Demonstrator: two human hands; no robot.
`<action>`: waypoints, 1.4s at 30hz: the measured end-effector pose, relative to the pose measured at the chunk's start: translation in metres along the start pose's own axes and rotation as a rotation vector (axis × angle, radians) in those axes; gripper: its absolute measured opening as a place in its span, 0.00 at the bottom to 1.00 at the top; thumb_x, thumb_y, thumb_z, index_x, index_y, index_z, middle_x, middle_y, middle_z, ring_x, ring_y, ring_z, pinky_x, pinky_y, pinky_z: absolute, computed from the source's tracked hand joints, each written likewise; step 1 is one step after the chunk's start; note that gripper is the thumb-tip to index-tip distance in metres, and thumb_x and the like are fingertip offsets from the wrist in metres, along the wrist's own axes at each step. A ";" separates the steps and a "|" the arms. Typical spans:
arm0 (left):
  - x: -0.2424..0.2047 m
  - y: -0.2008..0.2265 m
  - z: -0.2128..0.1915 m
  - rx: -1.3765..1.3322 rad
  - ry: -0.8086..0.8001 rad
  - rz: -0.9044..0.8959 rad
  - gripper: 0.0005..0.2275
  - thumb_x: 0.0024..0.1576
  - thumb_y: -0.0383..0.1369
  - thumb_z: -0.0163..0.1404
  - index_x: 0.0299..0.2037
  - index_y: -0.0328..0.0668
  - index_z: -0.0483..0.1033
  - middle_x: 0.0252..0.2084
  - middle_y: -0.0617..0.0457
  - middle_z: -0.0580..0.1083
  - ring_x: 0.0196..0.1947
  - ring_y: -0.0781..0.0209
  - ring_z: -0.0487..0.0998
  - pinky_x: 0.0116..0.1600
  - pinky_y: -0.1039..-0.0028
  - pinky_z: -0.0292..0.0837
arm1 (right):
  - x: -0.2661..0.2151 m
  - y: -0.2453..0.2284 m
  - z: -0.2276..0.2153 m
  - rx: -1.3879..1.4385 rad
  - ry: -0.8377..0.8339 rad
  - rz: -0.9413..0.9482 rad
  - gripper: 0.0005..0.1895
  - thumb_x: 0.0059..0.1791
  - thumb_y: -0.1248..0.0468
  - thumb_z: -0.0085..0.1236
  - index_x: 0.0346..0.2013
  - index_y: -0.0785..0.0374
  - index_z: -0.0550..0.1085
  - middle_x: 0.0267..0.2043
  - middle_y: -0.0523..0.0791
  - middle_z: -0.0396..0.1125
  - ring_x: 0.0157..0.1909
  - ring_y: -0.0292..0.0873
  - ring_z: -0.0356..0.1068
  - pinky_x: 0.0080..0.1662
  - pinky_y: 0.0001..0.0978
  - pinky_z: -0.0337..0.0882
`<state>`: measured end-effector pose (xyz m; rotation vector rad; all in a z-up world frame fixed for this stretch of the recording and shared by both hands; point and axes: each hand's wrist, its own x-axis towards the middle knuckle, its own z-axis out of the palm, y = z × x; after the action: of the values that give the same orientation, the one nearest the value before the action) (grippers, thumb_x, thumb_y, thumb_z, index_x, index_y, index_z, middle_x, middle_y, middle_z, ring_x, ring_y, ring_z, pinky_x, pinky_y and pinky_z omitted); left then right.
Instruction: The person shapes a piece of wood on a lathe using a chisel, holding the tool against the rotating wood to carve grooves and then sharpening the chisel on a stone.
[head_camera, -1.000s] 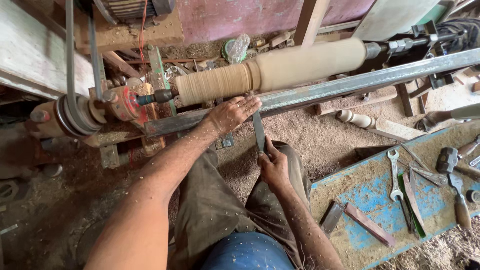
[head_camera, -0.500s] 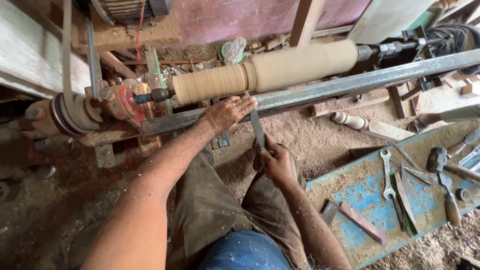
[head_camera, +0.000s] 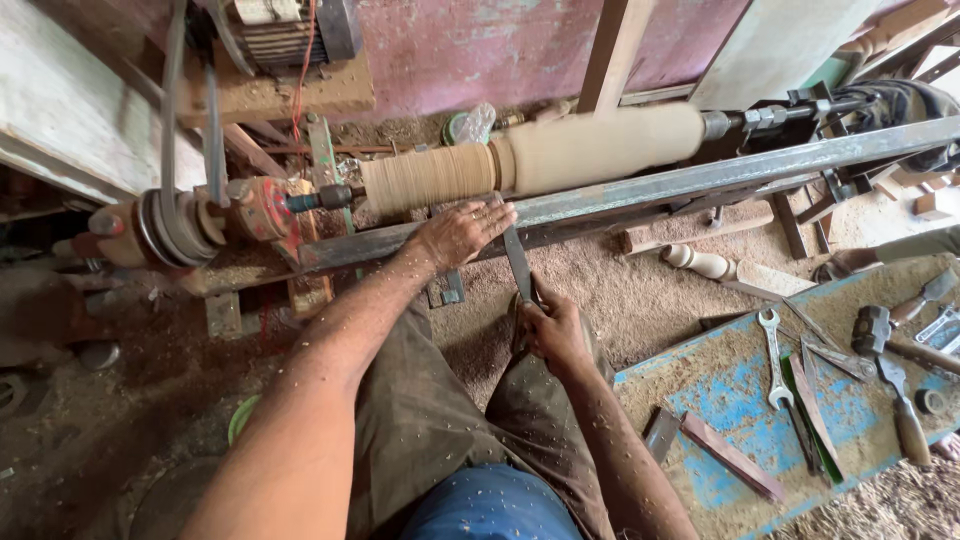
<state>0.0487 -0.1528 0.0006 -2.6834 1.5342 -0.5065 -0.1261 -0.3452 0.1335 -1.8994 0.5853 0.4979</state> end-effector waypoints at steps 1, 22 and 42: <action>0.000 0.003 0.002 -0.015 0.002 -0.017 0.29 0.61 0.18 0.43 0.74 0.48 0.56 0.75 0.56 0.60 0.69 0.60 0.68 0.74 0.66 0.60 | 0.004 0.005 0.002 -0.102 0.033 0.032 0.29 0.53 0.63 0.51 0.70 0.47 0.64 0.28 0.34 0.68 0.16 0.31 0.59 0.18 0.25 0.59; -0.004 0.002 0.001 0.046 0.063 0.079 0.25 0.60 0.19 0.47 0.69 0.42 0.64 0.71 0.49 0.65 0.67 0.61 0.70 0.73 0.67 0.63 | 0.021 0.045 0.036 0.466 -0.069 -0.101 0.34 0.52 0.72 0.50 0.74 0.59 0.57 0.20 0.38 0.59 0.15 0.30 0.53 0.17 0.25 0.54; -0.004 0.003 0.007 -0.144 0.104 -0.035 0.22 0.61 0.20 0.42 0.67 0.44 0.67 0.70 0.48 0.66 0.67 0.56 0.71 0.71 0.65 0.66 | 0.023 0.029 0.045 0.284 0.022 -0.046 0.35 0.51 0.72 0.49 0.74 0.60 0.56 0.21 0.41 0.64 0.15 0.31 0.55 0.17 0.24 0.55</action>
<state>0.0460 -0.1524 -0.0072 -2.8381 1.6115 -0.5655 -0.1290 -0.3176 0.0820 -1.6460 0.5925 0.3451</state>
